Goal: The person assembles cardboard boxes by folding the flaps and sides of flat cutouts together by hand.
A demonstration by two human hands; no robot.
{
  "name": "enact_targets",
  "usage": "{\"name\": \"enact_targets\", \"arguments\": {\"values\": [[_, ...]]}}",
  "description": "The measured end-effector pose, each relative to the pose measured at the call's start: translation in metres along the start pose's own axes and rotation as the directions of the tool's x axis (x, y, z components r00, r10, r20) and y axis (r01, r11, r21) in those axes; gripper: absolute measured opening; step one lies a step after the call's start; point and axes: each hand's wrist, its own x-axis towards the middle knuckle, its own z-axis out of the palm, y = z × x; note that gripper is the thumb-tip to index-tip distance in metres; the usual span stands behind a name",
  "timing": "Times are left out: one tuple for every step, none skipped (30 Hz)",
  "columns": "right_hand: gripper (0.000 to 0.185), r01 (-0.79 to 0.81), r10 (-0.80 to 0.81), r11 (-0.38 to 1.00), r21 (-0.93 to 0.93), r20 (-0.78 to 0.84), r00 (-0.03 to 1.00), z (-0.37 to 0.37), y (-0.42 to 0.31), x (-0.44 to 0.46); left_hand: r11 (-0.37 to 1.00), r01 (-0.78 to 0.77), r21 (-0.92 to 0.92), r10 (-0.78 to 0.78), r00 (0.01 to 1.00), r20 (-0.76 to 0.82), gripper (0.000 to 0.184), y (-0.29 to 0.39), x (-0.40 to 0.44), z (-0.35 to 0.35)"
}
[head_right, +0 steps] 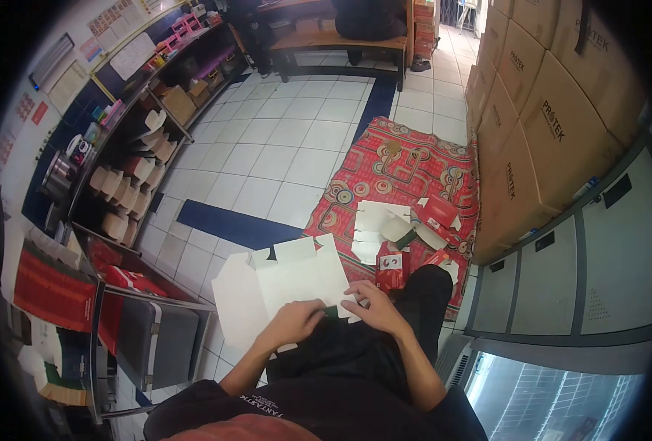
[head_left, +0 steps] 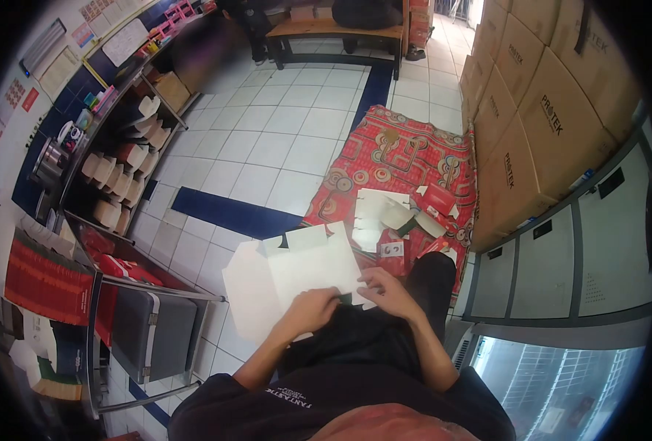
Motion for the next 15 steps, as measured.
{"name": "enact_targets", "arguments": {"values": [[0.038, -0.062, 0.054, 0.988, 0.141, 0.058, 0.997, -0.007, -0.006, 0.0, 1.0, -0.002, -0.001, 0.002, 1.0, 0.001, 0.02, 0.0, 0.002, -0.007], [0.038, -0.063, 0.056, 0.988, 0.141, 0.057, 0.997, -0.015, -0.009, 0.0, 0.997, -0.013, -0.07, 0.01, 0.999, -0.03, 0.02, 0.0, 0.003, -0.014], [0.033, -0.031, 0.014, 0.991, 0.13, 0.128, 0.992, -0.023, -0.011, -0.001, 0.99, -0.023, -0.137, 0.015, 0.998, -0.061, 0.021, 0.0, 0.004, -0.022], [0.031, 0.004, -0.028, 0.993, 0.122, 0.2, 0.979, -0.027, -0.014, -0.002, 0.97, -0.025, -0.244, 0.008, 0.997, -0.07, 0.021, 0.0, 0.006, -0.029], [0.031, 0.005, -0.029, 0.992, 0.123, 0.2, 0.979, -0.028, -0.017, -0.003, 0.97, -0.024, -0.242, 0.007, 0.997, -0.071, 0.021, 0.002, 0.007, -0.035], [0.032, 0.016, -0.06, 0.974, 0.228, 0.189, 0.98, -0.028, -0.021, -0.003, 0.947, 0.038, -0.32, -0.057, 0.997, -0.052, 0.021, 0.008, 0.007, -0.044], [0.032, 0.028, -0.09, 0.944, 0.329, 0.174, 0.981, -0.028, -0.024, -0.003, 0.914, 0.098, -0.395, -0.119, 0.992, -0.028, 0.022, 0.009, 0.006, -0.049], [0.032, 0.03, -0.093, 0.943, 0.331, 0.175, 0.98, -0.027, -0.027, -0.003, 0.901, 0.128, -0.414, -0.149, 0.989, -0.019, 0.024, 0.004, 0.007, -0.05], [0.03, 0.053, -0.139, 0.887, 0.458, 0.155, 0.978, -0.026, -0.029, -0.003, 0.902, 0.129, -0.413, -0.151, 0.988, -0.019, 0.024, -0.001, 0.008, -0.048], [0.028, 0.075, -0.18, 0.814, 0.575, 0.128, 0.975, -0.025, -0.031, -0.003, 0.873, 0.127, -0.47, -0.167, 0.985, -0.043, 0.025, -0.006, 0.009, -0.046], [0.028, 0.075, -0.18, 0.814, 0.576, 0.126, 0.976, -0.022, -0.03, -0.002, 0.841, 0.123, -0.527, -0.184, 0.981, -0.065, 0.025, -0.01, 0.01, -0.043], [0.031, 0.041, -0.096, 0.796, 0.604, 0.059, 0.994, -0.018, -0.028, 0.0, 0.841, 0.123, -0.527, -0.183, 0.981, -0.062, 0.025, -0.01, 0.009, -0.045], [0.033, 0.011, -0.009, 0.773, 0.634, -0.007, 1.0, -0.015, -0.026, 0.002, 0.828, 0.125, -0.546, -0.181, 0.982, -0.05, 0.026, -0.01, 0.009, -0.047], [0.033, 0.011, -0.009, 0.772, 0.636, -0.007, 1.0, -0.013, -0.025, 0.003, 0.815, 0.128, -0.566, -0.181, 0.983, -0.039, 0.027, -0.01, 0.009, -0.049], [0.028, 0.015, 0.011, 0.806, 0.592, -0.04, 0.999, -0.011, -0.027, 0.005, 0.815, 0.128, -0.565, -0.182, 0.982, -0.04, 0.027, -0.008, 0.008, -0.051]]}}
